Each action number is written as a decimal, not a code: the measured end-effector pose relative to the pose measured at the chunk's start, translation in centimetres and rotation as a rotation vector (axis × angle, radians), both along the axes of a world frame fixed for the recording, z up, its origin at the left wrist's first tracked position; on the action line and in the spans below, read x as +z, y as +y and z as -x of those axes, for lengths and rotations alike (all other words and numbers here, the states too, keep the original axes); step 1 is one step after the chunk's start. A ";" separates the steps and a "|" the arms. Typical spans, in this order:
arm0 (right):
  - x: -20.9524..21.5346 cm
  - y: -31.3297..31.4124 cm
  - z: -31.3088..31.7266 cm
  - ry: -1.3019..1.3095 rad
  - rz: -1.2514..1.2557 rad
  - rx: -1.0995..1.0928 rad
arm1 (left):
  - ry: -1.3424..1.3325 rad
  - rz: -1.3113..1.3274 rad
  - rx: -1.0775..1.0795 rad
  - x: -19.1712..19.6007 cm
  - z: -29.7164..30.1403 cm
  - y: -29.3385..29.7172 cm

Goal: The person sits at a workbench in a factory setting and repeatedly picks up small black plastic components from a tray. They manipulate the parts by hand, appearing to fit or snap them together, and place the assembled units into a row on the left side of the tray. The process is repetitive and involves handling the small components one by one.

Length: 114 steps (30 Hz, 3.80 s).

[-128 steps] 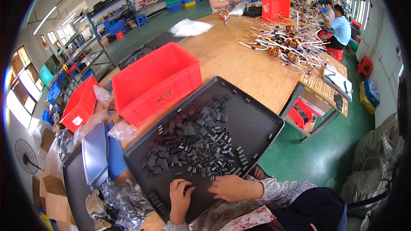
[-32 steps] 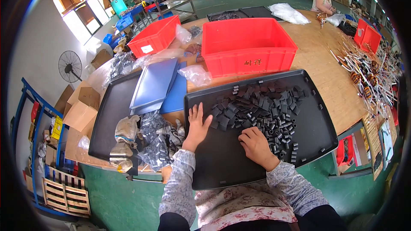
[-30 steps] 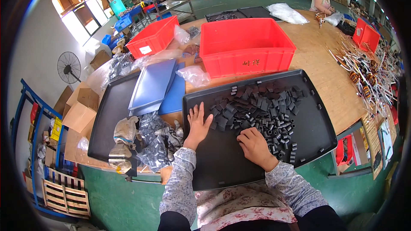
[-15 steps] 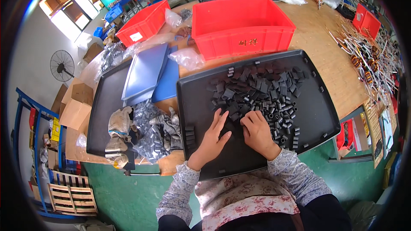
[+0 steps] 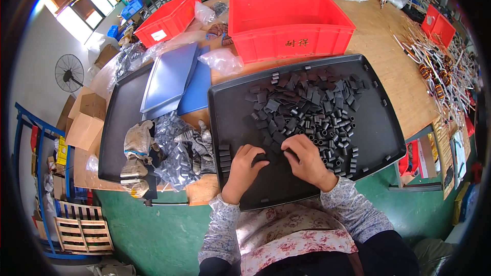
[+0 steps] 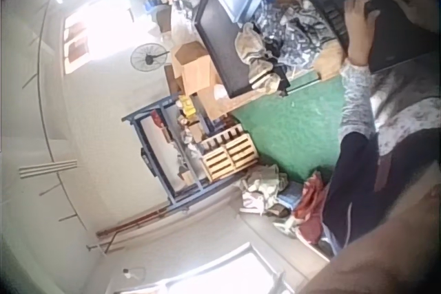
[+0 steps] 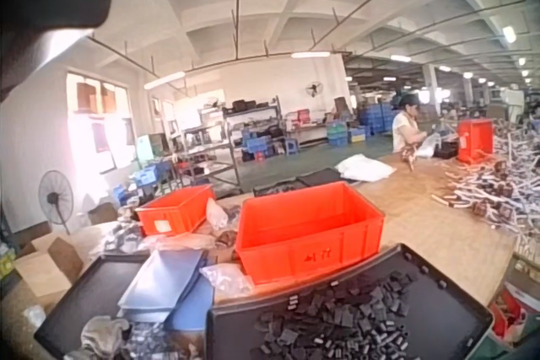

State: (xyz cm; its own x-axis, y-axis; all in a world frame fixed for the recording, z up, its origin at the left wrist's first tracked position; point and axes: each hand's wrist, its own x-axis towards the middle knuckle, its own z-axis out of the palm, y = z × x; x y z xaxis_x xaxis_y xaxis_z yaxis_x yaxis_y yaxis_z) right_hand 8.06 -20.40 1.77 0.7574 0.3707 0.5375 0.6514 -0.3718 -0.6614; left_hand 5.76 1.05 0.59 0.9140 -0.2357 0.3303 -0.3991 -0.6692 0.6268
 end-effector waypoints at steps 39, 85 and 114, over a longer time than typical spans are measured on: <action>-2.1 1.1 2.5 0.552 -0.491 0.379 | 0.601 0.555 -0.080 3.3 3.6 -2.1; -2.8 1.0 4.3 0.018 0.219 0.708 | -0.290 -0.279 0.065 2.4 -1.6 4.9; -4.0 -1.3 4.5 -0.023 0.326 0.189 | 0.235 0.200 -0.136 1.7 0.9 -2.8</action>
